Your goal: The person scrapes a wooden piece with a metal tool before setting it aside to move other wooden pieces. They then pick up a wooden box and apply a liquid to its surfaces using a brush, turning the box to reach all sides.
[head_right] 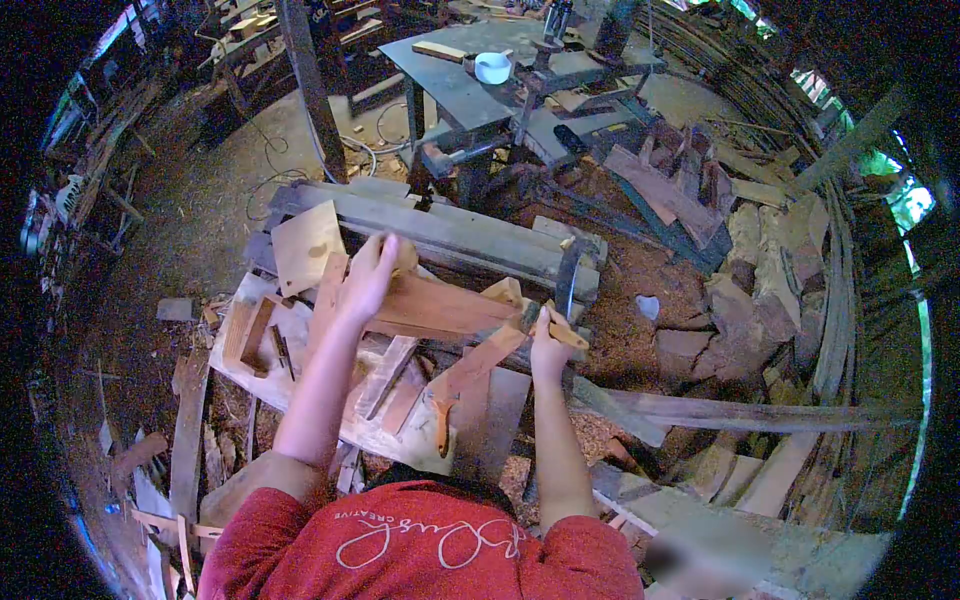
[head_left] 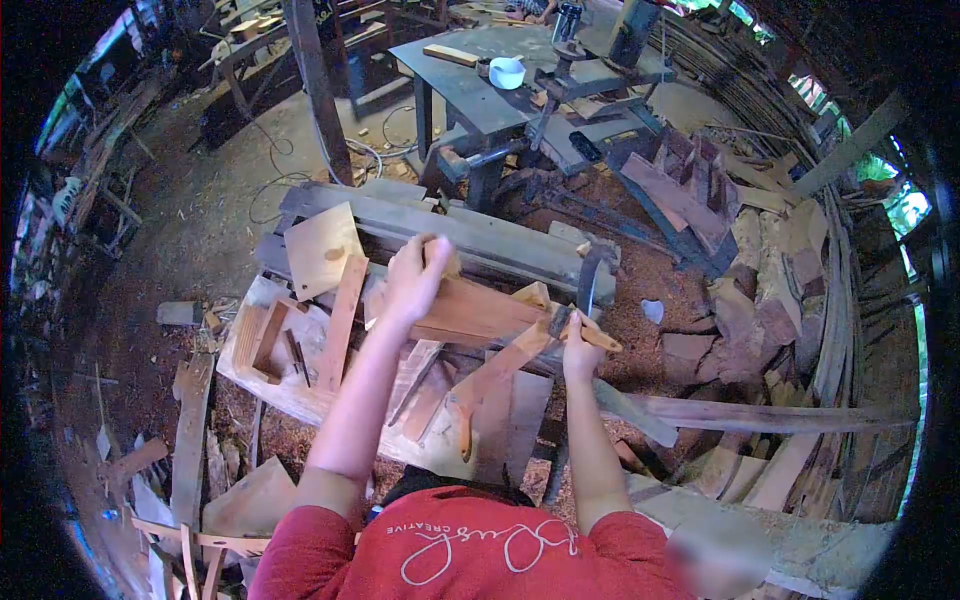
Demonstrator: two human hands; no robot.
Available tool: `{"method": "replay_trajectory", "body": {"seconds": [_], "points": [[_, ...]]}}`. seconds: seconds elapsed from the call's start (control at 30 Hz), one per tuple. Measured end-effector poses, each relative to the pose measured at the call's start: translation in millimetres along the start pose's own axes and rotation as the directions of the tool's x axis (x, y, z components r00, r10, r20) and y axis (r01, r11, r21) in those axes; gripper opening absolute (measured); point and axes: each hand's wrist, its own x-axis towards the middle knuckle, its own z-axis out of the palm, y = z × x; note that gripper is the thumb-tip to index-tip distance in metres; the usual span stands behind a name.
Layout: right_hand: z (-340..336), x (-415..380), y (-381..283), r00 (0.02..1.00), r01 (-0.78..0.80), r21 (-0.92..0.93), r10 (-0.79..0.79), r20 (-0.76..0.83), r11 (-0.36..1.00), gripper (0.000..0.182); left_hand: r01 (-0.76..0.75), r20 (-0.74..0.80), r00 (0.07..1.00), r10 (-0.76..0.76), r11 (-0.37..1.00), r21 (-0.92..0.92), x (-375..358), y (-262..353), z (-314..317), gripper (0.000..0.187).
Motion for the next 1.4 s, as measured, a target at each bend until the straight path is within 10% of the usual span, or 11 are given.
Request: {"method": "replay_trajectory", "body": {"seconds": [0.07, 0.2, 0.53, 0.83, 1.03, 1.17, 1.4], "points": [[1, 5, 1, 1.000, -0.027, -0.009, 0.027, -0.003, 1.000, 0.019, -0.582, -0.006, 0.809, 0.587, 0.802, 0.134, 5, -27, 1, 0.072], [4, 15, 3, 1.000, -0.007, -0.096, 0.007, 0.000, 0.995, 0.023, -0.707, 0.158, 0.705, 0.691, 0.670, 0.227, 1, -30, -11, 0.086], [20, 17, 15, 1.000, -0.025, 0.044, 0.026, -0.016, 0.999, 0.025, -0.256, -0.070, 0.961, 0.268, 0.957, 0.138, -13, -41, 3, 0.082], [59, -7, 27, 0.958, 0.286, -0.440, -0.239, 0.161, 0.851, 0.023, -0.053, -0.085, 0.994, 0.065, 0.988, 0.143, -20, -79, 13, 0.083], [79, -25, -34, 0.918, -0.032, -0.011, 0.033, 0.394, 0.999, 0.020, -0.017, -0.107, 0.993, 0.044, 0.970, 0.241, -17, -79, 12, 0.082], [85, -18, -33, 0.806, -0.419, 0.441, 0.102, 0.582, 0.794, 0.019, -0.029, -0.102, 0.993, 0.063, 0.952, 0.304, -17, -77, 12, 0.082], [55, -5, 84, 0.874, -0.474, 0.243, 0.416, 0.252, 0.847, 0.023, 0.053, -0.115, 0.993, -0.020, 0.954, 0.294, -13, -73, -2, 0.082]]}}
